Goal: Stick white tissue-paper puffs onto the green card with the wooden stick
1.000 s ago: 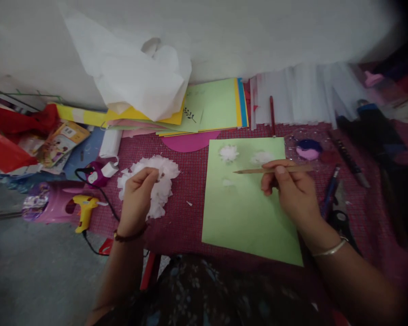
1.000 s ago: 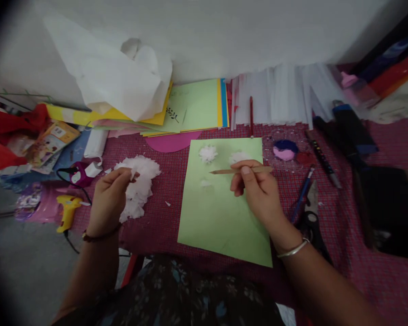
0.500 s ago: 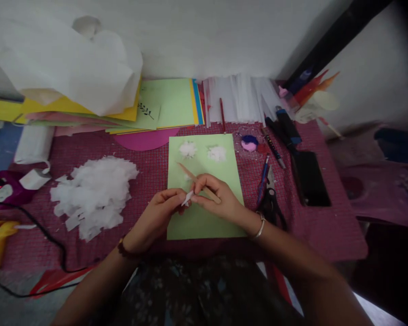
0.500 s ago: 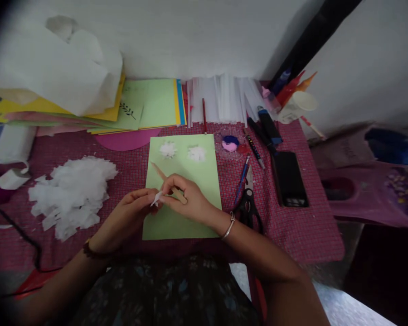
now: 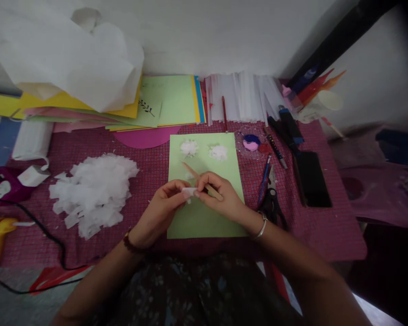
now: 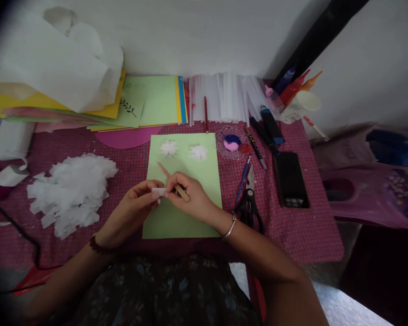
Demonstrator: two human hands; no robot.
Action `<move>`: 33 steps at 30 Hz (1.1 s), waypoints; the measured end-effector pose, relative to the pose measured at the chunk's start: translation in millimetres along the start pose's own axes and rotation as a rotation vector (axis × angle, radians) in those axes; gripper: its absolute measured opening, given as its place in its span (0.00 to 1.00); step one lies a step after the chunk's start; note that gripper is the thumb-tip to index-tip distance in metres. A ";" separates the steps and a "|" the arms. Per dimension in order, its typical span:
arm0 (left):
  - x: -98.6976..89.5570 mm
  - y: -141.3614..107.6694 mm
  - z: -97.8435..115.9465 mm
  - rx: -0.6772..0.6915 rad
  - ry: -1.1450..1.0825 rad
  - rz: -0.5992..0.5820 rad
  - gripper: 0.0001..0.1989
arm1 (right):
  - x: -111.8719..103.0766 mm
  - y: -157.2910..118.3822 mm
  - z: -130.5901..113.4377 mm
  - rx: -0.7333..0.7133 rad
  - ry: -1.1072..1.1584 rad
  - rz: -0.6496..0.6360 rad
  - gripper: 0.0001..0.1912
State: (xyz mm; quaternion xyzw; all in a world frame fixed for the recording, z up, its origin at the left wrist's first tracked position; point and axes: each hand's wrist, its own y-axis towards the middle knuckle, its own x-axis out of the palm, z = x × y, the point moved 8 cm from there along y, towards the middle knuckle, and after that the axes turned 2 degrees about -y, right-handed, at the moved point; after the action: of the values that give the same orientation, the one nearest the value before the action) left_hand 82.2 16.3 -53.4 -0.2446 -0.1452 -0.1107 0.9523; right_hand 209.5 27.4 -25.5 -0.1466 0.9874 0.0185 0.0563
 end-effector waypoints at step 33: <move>-36.5 64.1 49.7 0.182 0.448 -0.051 0.03 | -53.4 15.6 9.2 -0.063 -0.146 0.194 0.23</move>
State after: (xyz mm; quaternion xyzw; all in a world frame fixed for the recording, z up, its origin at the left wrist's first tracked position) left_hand 55.2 101.0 -51.6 -0.1233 0.0543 -0.1728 0.9757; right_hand 256.6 58.1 -28.0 -0.0505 0.9892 0.0655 0.1212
